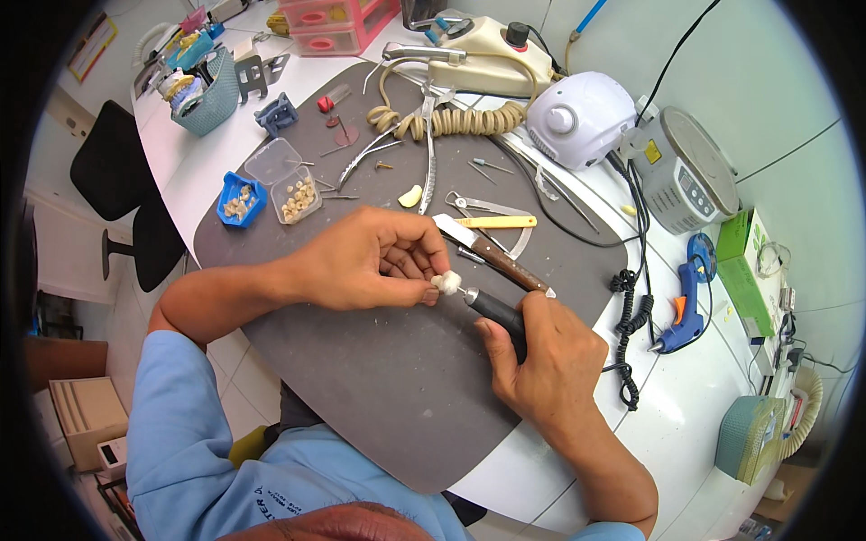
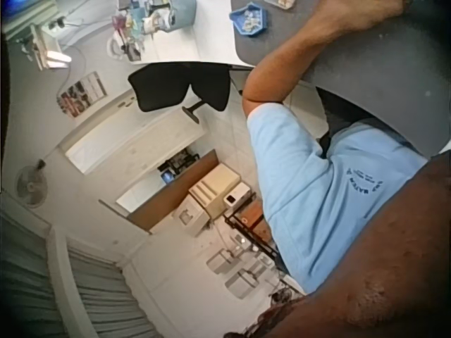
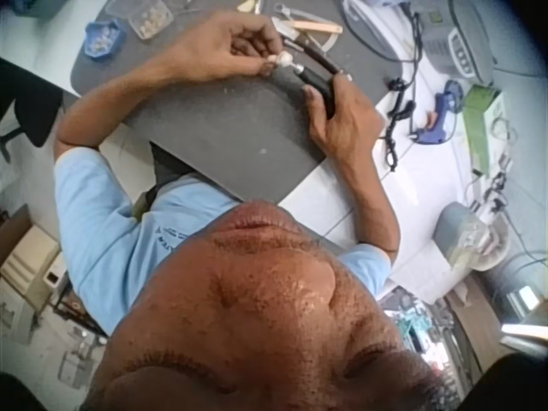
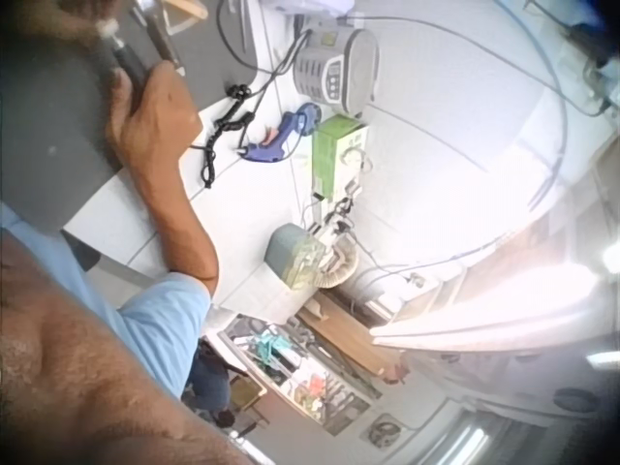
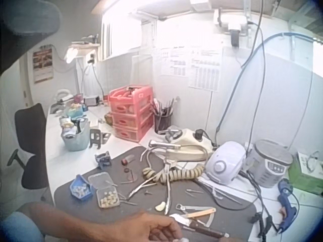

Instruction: The person polishes a white dental prosthetic using a rotating hand tool with a soft buffing attachment while holding the prosthetic with their other hand.

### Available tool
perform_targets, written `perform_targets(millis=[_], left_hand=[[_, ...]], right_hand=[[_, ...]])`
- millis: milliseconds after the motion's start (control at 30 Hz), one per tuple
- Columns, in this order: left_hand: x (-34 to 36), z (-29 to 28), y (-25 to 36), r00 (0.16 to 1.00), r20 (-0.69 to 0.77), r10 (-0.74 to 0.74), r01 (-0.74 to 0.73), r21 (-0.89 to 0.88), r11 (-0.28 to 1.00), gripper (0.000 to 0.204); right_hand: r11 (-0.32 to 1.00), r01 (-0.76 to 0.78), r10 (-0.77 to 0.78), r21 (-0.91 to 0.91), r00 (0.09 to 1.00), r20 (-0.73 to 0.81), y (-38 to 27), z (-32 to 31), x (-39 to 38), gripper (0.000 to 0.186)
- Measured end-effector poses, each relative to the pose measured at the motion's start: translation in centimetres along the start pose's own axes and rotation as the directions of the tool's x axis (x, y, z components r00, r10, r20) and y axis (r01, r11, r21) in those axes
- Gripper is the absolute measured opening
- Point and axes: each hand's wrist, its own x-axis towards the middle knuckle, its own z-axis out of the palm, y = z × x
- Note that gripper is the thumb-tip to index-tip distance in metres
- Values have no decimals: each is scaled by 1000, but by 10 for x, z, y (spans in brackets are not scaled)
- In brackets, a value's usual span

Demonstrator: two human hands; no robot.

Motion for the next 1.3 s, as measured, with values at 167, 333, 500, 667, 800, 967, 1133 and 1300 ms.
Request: perform_targets(millis=[167, 333, 500, 667, 800, 967, 1133, 1300], left_hand=[[1, 0, -7, 1000, 6, -17, 18, -125, 992, 19], [1, 2, -3, 996, 45, -73, 79, -153, 985, 19], [0, 3, -5, 993, 68, -95, 106, -187, 977, 18], [0, 3, -3, 989, 59, -137, 147, -204, 968, 18], [0, 3, -2, 989, 61, -137, 146, -195, 970, 19], [0, 3, -6, 992, 69, -108, 120, -190, 974, 19], [-1, 3, -4, 990, 65, -123, 133, -181, 974, 19], [0, 4, -4, 991, 64, -119, 129, -180, 975, 19]], right_hand=[[1000, -1, 2, -31, 1000, 29, 0, 0, 1, 43], [999, 3, -1, -47, 999, 41, -1, 0, 2, 45], [998, 12, -9, -59, 999, 48, -1, -1, 2, 46], [995, 36, -30, -96, 998, 62, -2, 0, 3, 46], [993, 42, -33, -108, 996, 81, -3, -2, 3, 46], [992, 29, -19, -122, 996, 86, -3, -1, 2, 45], [990, 42, -31, -133, 996, 80, -4, -1, 4, 45], [992, 38, -28, -123, 997, 78, -3, 0, 2, 45]])
